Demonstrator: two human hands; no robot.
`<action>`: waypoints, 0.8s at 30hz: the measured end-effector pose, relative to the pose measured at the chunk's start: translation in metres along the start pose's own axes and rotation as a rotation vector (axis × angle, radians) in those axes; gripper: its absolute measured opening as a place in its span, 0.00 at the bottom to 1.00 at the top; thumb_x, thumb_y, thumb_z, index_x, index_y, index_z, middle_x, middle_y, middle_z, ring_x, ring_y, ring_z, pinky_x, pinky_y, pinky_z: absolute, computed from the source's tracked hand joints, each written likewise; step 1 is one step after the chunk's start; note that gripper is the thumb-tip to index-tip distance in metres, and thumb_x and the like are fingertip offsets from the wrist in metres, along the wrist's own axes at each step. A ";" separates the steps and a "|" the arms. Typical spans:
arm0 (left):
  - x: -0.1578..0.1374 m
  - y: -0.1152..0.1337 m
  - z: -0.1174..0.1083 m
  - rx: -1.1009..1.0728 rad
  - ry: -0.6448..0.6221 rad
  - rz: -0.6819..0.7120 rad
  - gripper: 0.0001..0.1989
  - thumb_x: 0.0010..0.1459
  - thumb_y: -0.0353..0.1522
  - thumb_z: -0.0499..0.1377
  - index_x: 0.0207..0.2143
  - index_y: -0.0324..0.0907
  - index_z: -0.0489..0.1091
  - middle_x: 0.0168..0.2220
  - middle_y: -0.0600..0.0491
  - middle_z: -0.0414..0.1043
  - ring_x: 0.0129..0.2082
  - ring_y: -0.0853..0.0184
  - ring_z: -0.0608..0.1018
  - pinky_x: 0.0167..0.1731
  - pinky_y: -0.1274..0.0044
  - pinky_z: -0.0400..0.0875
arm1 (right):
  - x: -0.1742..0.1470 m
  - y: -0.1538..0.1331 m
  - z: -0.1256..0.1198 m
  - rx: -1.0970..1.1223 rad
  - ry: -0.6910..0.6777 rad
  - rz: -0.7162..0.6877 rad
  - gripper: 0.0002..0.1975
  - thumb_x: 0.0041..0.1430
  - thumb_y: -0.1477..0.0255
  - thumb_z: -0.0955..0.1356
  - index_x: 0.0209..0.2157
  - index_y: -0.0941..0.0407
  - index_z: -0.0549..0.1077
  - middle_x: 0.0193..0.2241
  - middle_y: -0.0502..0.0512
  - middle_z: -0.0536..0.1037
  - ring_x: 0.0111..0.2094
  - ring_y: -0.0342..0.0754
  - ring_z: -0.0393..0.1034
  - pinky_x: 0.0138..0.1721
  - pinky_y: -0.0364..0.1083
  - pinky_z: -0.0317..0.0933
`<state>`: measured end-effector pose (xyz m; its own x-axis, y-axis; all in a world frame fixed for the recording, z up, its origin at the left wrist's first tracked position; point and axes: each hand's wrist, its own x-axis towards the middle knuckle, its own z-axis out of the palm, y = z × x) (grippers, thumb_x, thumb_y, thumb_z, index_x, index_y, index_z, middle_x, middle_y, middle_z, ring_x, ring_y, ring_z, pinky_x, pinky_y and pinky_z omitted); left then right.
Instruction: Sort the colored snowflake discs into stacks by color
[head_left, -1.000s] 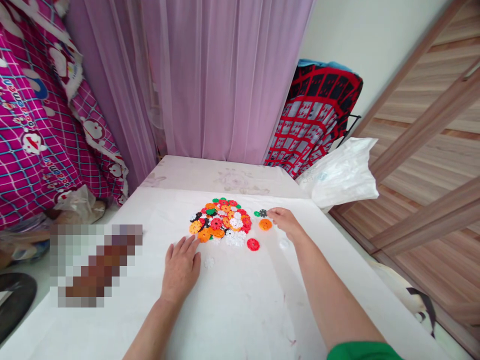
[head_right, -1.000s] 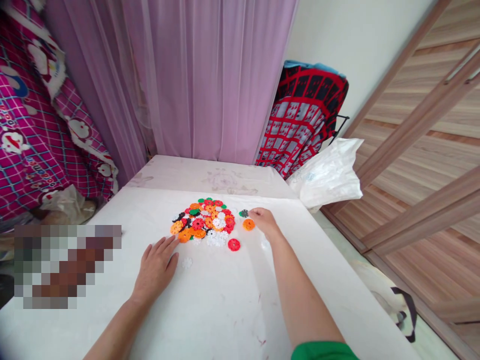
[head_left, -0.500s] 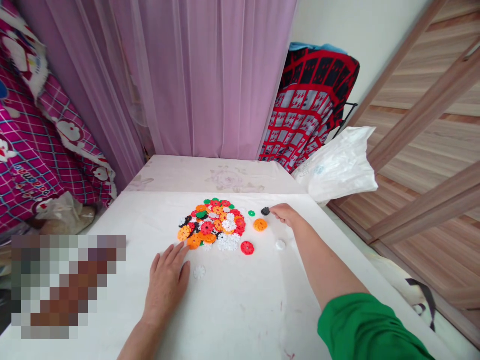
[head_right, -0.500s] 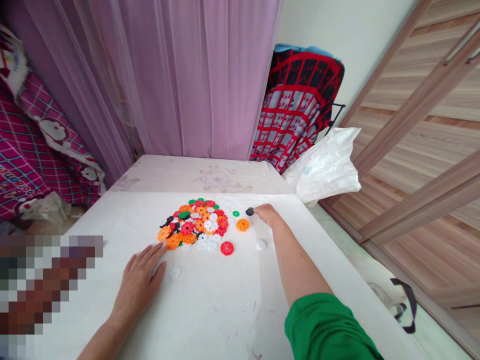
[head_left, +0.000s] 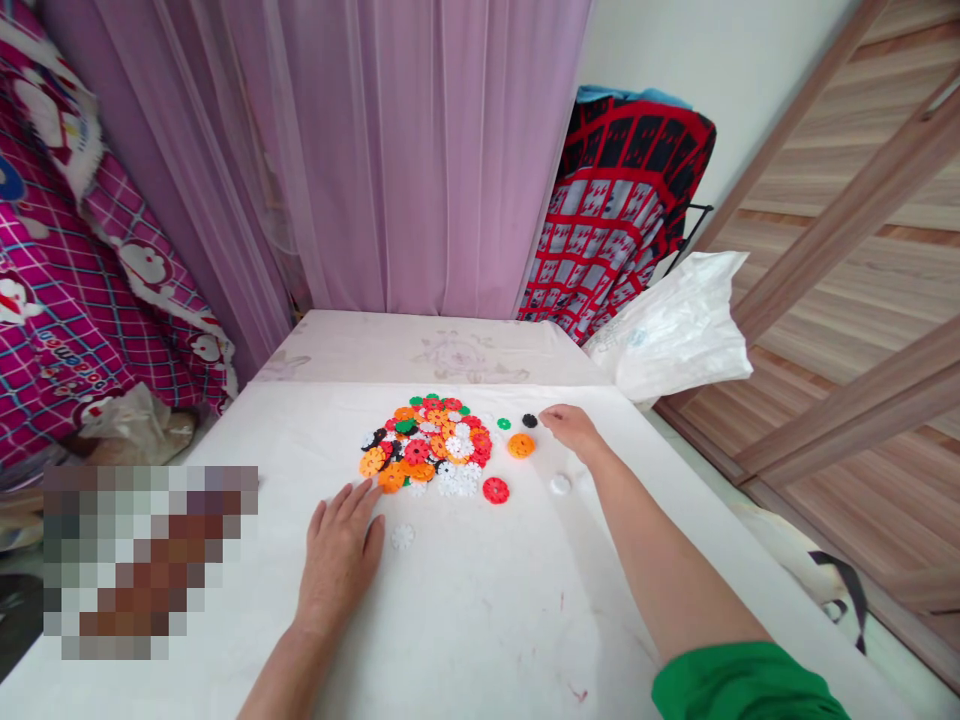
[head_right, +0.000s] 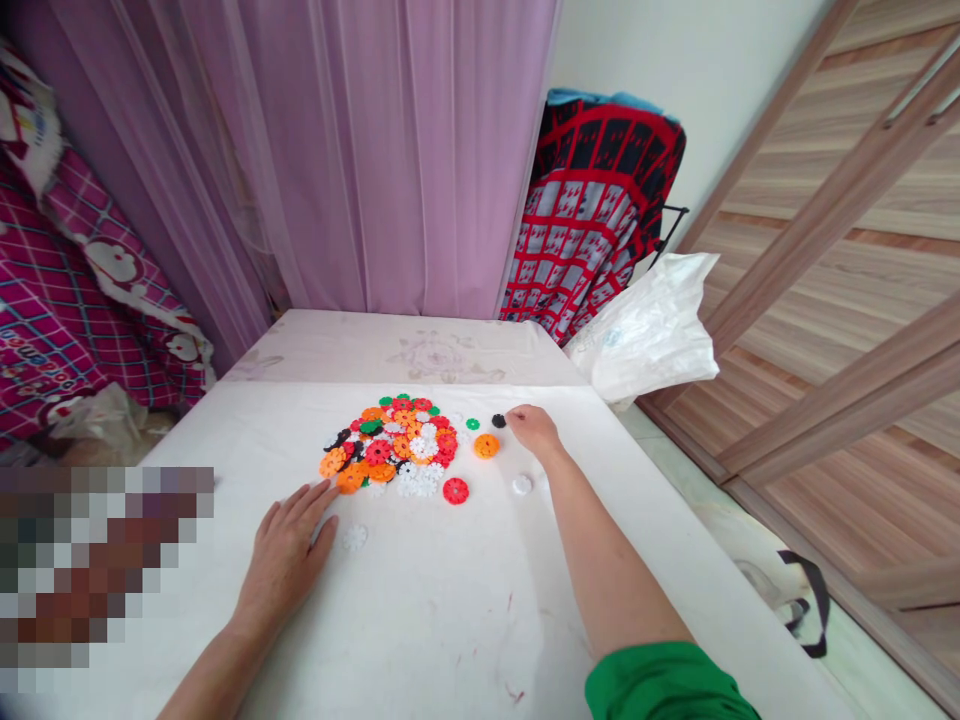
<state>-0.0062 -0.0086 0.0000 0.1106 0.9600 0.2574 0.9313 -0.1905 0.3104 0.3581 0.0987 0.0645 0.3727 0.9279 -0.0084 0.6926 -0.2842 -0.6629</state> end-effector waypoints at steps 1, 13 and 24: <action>0.000 0.001 0.000 -0.004 -0.002 0.001 0.22 0.62 0.35 0.46 0.55 0.43 0.68 0.59 0.48 0.67 0.60 0.55 0.66 0.59 0.56 0.55 | -0.012 -0.001 0.004 0.023 -0.018 -0.037 0.08 0.50 0.68 0.65 0.26 0.56 0.74 0.22 0.49 0.74 0.26 0.43 0.66 0.27 0.40 0.57; 0.002 0.000 -0.006 -0.226 0.083 0.115 0.13 0.60 0.37 0.52 0.38 0.45 0.75 0.43 0.48 0.77 0.44 0.59 0.77 0.51 0.61 0.66 | -0.163 -0.014 0.085 0.144 -0.122 -0.533 0.10 0.56 0.70 0.62 0.30 0.54 0.74 0.27 0.50 0.77 0.27 0.42 0.68 0.31 0.40 0.58; 0.000 0.020 -0.006 -0.301 0.040 0.124 0.08 0.52 0.36 0.59 0.34 0.46 0.75 0.43 0.49 0.77 0.45 0.58 0.75 0.48 0.64 0.67 | -0.167 -0.011 0.095 0.042 -0.059 -0.591 0.09 0.57 0.73 0.63 0.32 0.53 0.75 0.29 0.50 0.77 0.31 0.43 0.69 0.35 0.40 0.59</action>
<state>0.0099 -0.0137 0.0117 0.1975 0.9180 0.3440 0.7666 -0.3634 0.5294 0.2295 -0.0305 0.0026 -0.1046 0.9382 0.3299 0.7467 0.2932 -0.5970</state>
